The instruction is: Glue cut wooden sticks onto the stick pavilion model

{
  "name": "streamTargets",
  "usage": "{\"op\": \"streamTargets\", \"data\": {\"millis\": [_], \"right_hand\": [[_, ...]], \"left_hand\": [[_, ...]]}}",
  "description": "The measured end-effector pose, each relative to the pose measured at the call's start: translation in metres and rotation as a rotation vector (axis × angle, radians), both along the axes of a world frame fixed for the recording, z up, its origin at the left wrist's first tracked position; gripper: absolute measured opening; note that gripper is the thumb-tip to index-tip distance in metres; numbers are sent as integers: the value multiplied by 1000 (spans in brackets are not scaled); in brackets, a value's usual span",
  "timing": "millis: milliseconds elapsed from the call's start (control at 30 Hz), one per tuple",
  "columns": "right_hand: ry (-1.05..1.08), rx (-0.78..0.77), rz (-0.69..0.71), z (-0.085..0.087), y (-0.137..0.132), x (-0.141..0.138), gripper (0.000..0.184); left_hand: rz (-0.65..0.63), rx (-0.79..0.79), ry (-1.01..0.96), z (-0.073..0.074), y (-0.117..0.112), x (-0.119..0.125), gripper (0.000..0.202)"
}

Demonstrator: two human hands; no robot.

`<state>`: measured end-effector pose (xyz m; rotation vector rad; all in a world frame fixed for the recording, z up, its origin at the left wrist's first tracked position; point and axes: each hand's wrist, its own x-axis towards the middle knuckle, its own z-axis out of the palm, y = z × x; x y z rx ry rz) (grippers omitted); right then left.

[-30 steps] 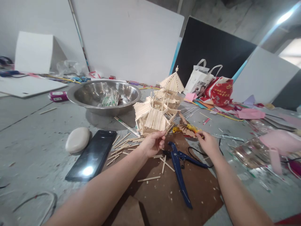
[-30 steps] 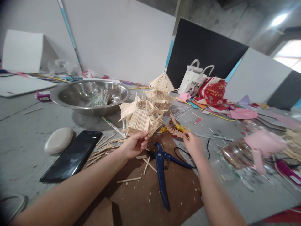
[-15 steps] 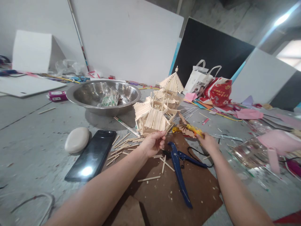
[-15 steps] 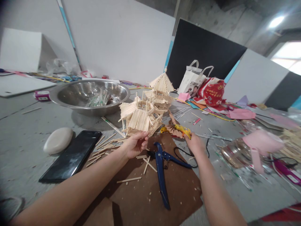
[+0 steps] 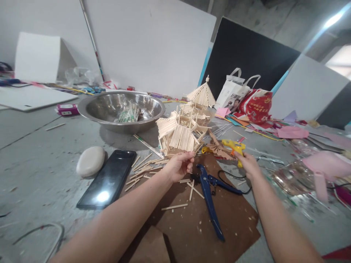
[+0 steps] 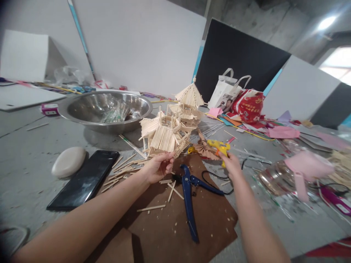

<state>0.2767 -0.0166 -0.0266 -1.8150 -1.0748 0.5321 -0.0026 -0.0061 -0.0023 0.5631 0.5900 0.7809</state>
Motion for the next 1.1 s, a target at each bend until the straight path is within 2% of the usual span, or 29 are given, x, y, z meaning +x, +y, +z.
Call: {"op": "streamTargets", "data": {"millis": [100, 167, 267, 333, 433, 533, 667, 767, 833, 900, 1000, 1100], "right_hand": [[224, 73, 27, 11, -5, -6, 29], [334, 96, 69, 20, -10, -11, 28], [472, 118, 176, 38, -19, -19, 24], [612, 143, 331, 51, -23, -25, 20], [622, 165, 530, 72, -27, -37, 23], [583, 249, 607, 93, -28, -53, 18], [613, 401, 644, 113, -29, -76, 9], [636, 482, 642, 118, -28, -89, 9], [632, 515, 624, 116, -27, -94, 10], [623, 522, 607, 113, -25, -97, 12], [613, 493, 604, 108, -23, -98, 11], [626, 451, 607, 106, -23, -97, 12]], "left_hand": [[-52, 51, 85, -1, 1, -2, 8], [-96, 127, 229, -1, 3, -6, 9], [-171, 338, 510, 3, 8, -16, 12], [-223, 521, 668, 8, 12, -23, 11], [-232, 804, 930, 18, 17, -35, 14], [-274, 1028, 1141, 27, 21, -47, 22], [-304, 1111, 1154, 34, 20, -55, 21], [-275, 1083, 1089, 33, 17, -51, 21], [-268, 962, 995, 30, 13, -44, 15], [-248, 709, 809, 25, 8, -36, 8], [-114, 279, 427, 18, 2, -23, 14], [-42, 51, 219, 12, -1, -13, 16]]}}
